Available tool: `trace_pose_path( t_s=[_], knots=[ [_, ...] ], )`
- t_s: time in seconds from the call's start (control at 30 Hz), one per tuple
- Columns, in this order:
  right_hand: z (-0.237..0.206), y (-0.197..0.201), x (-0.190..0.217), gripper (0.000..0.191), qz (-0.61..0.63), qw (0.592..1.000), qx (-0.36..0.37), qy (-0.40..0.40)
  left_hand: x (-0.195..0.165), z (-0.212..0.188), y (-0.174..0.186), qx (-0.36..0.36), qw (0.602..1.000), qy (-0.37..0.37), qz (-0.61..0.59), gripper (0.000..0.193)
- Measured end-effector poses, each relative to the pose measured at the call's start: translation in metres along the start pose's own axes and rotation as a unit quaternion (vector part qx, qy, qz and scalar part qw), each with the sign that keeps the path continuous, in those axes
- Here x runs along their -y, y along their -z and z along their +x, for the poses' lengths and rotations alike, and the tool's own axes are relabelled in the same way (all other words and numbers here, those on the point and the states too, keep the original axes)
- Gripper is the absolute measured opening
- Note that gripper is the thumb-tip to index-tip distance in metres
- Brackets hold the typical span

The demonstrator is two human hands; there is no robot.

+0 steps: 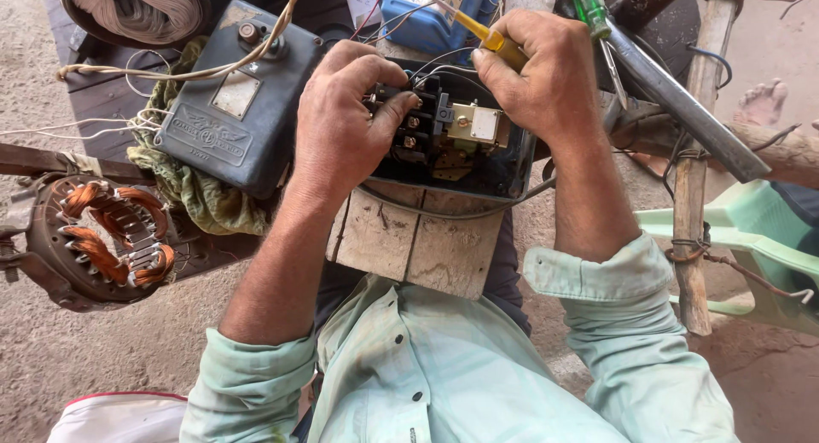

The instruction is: The person uses a screwdriver to tighten screws on terminals inside an open electrical box. They adjust wires and components within the box, then handle a bundle of wires at the end.

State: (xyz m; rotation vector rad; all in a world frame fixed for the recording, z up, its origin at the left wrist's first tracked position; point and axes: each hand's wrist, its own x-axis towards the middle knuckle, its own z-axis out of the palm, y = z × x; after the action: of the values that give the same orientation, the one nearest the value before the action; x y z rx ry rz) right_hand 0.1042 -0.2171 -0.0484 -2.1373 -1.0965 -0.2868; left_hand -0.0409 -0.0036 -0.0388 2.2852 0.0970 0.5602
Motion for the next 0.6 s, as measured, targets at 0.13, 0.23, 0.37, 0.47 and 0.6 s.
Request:
trace_pose_path(
  t_s=[0.13, 0.23, 0.37, 0.47, 0.6],
  knots=[
    [0.008, -0.008, -0.005, 0.014, -0.013, 1.000, 0.015, 0.018, 0.000, -0.006, -0.004, -0.029, 0.999, -0.017, -0.024, 0.015],
    [0.011, -0.012, -0.007, 0.013, 0.024, 0.999, 0.016, 0.026, 0.000, -0.010, -0.008, -0.036, 0.999, -0.018, -0.025, 0.014],
    [0.015, -0.015, -0.008, 0.014, 0.037, 0.998, 0.041, 0.032, -0.001, -0.012, -0.008, -0.034, 0.998, -0.039, 0.042, 0.013],
    [0.020, -0.016, -0.009, 0.012, 0.048, 0.996, 0.054, 0.057, -0.005, -0.013, -0.007, -0.034, 0.996, -0.048, 0.064, 0.014],
    [0.028, -0.019, -0.008, 0.013, 0.100, 0.986, 0.098, 0.091, -0.008, -0.013, -0.004, -0.022, 0.995, -0.051, 0.080, 0.015]
  ],
)
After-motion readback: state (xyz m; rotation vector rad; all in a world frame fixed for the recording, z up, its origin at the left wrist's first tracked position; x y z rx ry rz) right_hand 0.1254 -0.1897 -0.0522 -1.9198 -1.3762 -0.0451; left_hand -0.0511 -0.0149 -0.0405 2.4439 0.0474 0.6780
